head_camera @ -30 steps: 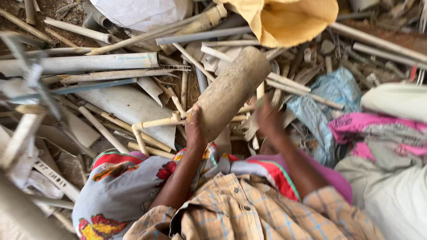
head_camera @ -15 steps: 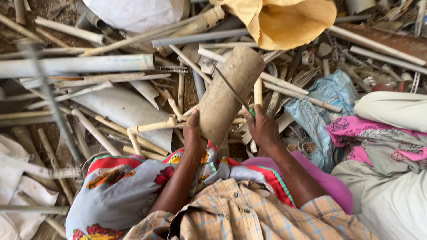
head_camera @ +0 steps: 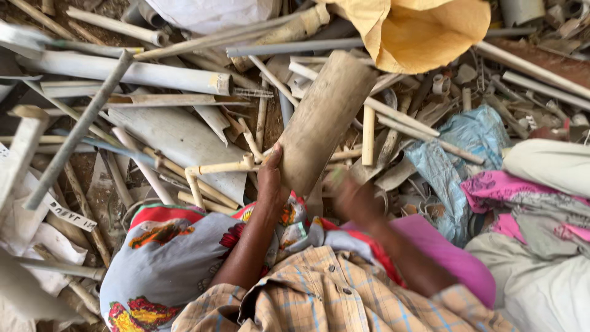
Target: The person uses a knife to cut and scrape PVC pipe segments while sitting amidst a large pile of plumbing debris.
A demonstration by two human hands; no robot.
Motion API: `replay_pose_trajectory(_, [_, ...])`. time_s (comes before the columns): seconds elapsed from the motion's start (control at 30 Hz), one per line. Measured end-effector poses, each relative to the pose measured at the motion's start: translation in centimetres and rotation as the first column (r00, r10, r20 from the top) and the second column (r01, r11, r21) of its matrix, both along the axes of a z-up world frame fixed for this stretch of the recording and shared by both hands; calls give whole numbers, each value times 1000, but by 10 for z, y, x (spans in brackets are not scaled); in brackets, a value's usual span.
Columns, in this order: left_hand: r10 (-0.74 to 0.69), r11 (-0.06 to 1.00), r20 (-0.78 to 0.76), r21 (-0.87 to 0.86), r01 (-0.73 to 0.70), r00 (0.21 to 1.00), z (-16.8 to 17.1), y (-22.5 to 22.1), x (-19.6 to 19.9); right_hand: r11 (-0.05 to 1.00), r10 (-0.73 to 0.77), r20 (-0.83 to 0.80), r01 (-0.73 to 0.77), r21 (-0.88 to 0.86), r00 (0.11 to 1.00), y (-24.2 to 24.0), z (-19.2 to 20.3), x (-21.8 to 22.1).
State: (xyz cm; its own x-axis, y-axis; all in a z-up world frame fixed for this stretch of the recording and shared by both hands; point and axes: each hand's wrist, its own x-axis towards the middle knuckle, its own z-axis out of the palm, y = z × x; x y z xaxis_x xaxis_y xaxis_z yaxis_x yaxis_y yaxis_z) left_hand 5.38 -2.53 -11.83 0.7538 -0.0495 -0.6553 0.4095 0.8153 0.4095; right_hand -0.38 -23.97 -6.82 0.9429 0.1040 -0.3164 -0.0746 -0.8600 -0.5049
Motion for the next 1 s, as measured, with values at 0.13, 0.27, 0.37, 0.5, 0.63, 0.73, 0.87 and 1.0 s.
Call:
replay_pose_trajectory(0.13, [16, 999, -49, 37, -14, 999, -2, 3, 2, 968, 142, -126, -164, -192, 982, 15, -5, -9])
replay_pose_trajectory(0.27, [-161, 972, 19, 176, 156, 987, 31, -6, -2, 982, -146, 504, 187, -30, 851, -57, 19, 52])
replay_pose_trajectory(0.37, [-226, 939, 120, 290, 183, 967, 54, -4, -3, 856, -514, -11, 514, 58, 858, -62, 40, 62])
replay_pose_trajectory(0.5, [-300, 849, 196, 501, 167, 934, 58, 3, -1, 998, 58, 293, -51, -33, 954, -1, 34, 20])
replay_pose_trajectory(0.63, [-364, 771, 350, 633, 69, 863, 59, 0, -4, 988, -142, -18, 141, -59, 990, -14, 43, 41])
replay_pose_trajectory(0.73, [-391, 769, 397, 636, 57, 830, 62, -4, -8, 969, -224, 174, 237, -62, 959, -44, 50, 57])
replay_pose_trajectory(0.87, [-419, 727, 366, 683, 66, 831, 55, -3, -9, 963, -258, 143, 266, -41, 956, -52, 44, 58])
replay_pose_trajectory(1.0, [-442, 697, 352, 713, 70, 825, 52, -2, -10, 967, -249, 196, 254, -3, 949, -50, 25, 54])
